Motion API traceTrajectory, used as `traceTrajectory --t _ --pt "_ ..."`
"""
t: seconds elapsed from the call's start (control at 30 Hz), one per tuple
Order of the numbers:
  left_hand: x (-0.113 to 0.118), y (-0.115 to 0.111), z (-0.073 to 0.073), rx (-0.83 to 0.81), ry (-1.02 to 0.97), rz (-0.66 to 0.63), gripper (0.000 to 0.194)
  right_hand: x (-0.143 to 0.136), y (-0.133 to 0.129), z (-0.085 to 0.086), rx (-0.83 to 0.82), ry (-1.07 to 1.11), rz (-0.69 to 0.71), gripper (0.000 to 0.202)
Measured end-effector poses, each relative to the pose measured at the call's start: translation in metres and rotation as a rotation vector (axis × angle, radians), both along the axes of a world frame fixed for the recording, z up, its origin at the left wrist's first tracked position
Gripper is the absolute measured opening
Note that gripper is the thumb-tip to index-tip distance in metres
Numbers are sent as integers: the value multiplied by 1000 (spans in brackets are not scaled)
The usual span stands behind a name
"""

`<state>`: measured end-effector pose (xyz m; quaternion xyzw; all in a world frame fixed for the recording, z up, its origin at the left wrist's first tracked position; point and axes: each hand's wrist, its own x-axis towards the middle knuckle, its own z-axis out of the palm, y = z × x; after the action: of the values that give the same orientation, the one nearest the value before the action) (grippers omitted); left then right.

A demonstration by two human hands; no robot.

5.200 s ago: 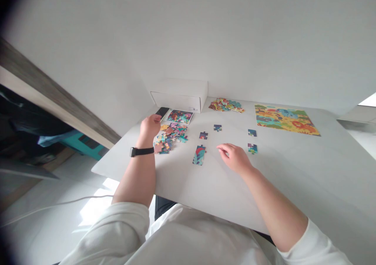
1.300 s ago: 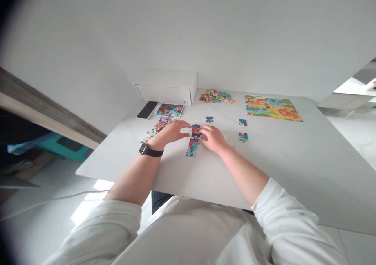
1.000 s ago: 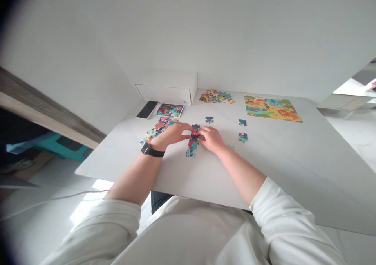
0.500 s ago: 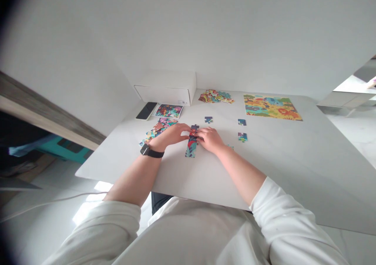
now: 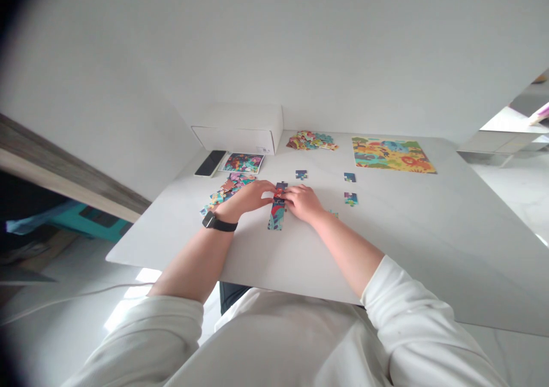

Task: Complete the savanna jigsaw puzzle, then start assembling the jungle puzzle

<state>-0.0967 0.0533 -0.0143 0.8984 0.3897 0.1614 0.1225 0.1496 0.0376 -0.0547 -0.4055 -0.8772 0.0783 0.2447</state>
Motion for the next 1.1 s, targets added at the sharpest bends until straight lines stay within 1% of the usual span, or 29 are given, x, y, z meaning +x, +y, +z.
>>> traceTrajectory --t 0.17,0.37,0.63,0.77,0.93,1.1 --pt "2 -1 1 -7 0 4 25 0 1 2 11 -2 1 32" --pt "2 0 0 -18 -15 3 23 1 1 2 28 -3 14 28" --pt "-2 2 -1 -48 -38 -69 21 4 -2 6 19 20 53 25" --pt "-1 2 -1 -24 -19 -52 19 4 -3 6 5 28 76 26" --pt "3 2 -4 13 -5 4 18 3 -5 7 -16 2 67 28" --pt "5 5 -9 4 -15 13 16 3 -6 9 -51 -58 46 27"
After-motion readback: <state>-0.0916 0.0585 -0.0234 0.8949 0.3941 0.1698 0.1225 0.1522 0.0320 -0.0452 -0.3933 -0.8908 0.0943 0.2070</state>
